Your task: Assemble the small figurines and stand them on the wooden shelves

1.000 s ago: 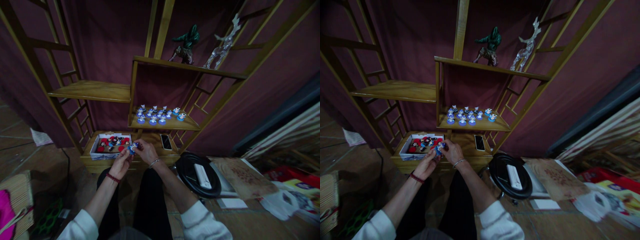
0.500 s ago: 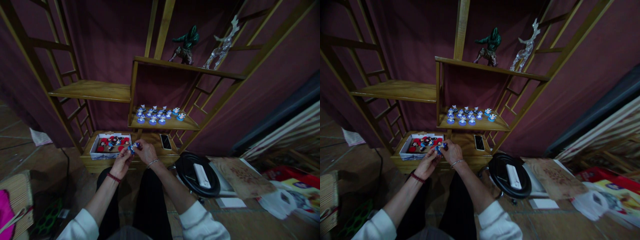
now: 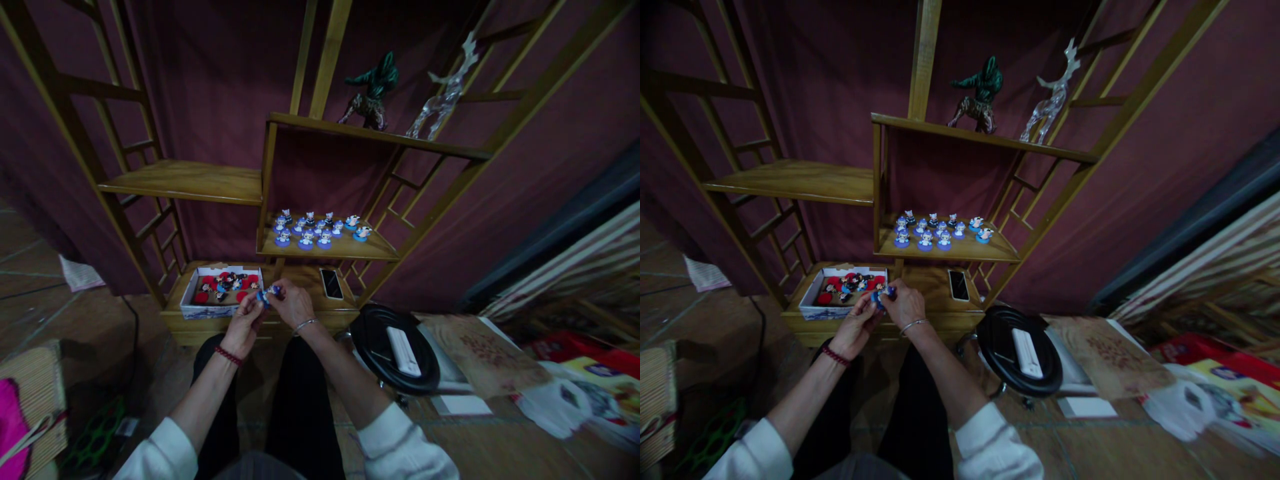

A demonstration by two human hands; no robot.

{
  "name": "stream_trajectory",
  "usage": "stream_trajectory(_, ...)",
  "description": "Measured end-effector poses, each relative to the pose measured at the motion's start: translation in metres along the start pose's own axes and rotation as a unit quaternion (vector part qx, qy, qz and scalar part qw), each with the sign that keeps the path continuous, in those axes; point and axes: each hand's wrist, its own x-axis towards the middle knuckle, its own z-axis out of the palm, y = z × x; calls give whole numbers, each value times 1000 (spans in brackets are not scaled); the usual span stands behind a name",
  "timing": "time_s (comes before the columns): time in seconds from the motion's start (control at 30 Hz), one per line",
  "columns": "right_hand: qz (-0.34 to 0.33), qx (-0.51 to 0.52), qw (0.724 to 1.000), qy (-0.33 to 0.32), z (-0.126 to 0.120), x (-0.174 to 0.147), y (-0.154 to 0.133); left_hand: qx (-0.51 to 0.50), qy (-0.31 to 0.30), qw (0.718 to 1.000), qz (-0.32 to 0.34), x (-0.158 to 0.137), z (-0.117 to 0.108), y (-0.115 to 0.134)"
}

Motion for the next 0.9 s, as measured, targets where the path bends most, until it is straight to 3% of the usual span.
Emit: stream_trajectory(0.9, -59, 114, 992, -12, 7, 3, 7, -14, 14, 1000, -14, -1, 1, 3)
